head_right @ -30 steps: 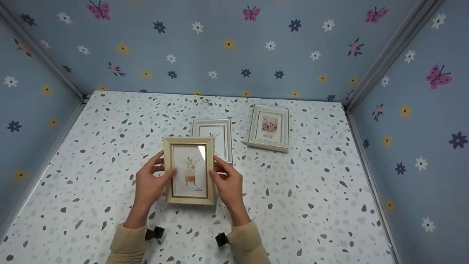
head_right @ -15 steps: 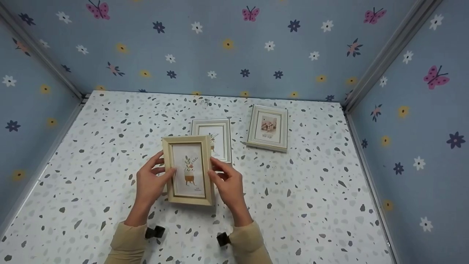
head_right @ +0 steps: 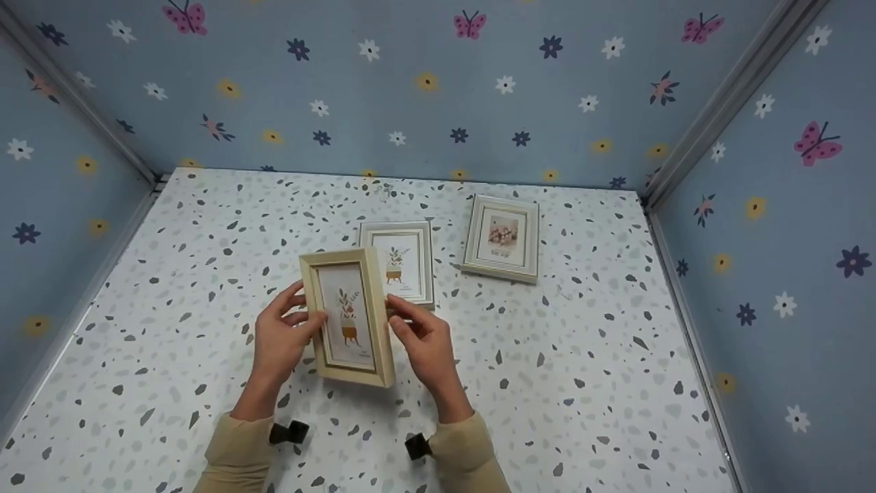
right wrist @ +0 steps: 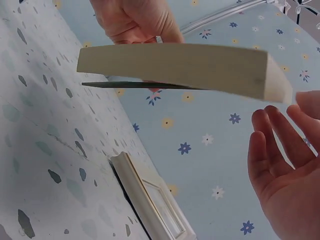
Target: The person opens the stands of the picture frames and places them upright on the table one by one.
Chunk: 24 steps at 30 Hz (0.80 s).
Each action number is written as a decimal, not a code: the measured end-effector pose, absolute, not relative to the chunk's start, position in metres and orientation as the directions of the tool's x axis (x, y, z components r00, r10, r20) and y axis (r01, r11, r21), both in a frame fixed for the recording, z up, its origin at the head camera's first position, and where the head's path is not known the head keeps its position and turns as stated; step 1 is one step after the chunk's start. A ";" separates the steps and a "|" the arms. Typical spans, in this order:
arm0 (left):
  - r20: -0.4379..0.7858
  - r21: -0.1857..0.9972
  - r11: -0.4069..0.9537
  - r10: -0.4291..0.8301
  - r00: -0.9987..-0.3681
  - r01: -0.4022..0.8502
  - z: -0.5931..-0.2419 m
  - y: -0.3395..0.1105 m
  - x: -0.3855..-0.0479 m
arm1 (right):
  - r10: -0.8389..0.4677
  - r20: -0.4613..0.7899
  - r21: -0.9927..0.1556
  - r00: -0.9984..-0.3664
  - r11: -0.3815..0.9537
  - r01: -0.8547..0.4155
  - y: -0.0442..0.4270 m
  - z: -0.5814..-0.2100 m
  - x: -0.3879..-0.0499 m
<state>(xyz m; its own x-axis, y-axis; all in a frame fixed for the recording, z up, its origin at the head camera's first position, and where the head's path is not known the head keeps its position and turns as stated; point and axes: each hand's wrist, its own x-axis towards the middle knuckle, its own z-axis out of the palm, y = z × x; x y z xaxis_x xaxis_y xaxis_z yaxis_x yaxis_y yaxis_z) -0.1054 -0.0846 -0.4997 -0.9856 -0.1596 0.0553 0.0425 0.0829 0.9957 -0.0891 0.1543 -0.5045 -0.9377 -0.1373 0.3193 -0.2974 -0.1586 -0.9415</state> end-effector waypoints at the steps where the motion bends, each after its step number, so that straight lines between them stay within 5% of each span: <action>1: 0.047 0.997 0.068 -0.151 -0.987 0.037 -0.495 -0.085 -0.103 | -0.140 0.320 -0.941 -0.937 -0.162 -0.297 0.154 -0.505 -0.090; 24: -0.014 0.976 -0.214 0.080 -0.997 -0.031 -0.514 -0.090 -0.110 | -0.289 0.242 -0.964 -0.926 -0.176 -0.197 0.126 -0.515 -0.087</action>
<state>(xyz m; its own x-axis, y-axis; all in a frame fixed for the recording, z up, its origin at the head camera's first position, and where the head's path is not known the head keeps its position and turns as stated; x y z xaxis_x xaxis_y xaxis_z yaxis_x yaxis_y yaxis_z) -0.1099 -0.0902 -0.5136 -0.9967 0.0800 -0.0138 -0.0307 -0.2138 0.9764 -0.0869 0.1262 -0.5146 -0.9262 -0.2889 0.2422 -0.1972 -0.1760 -0.9644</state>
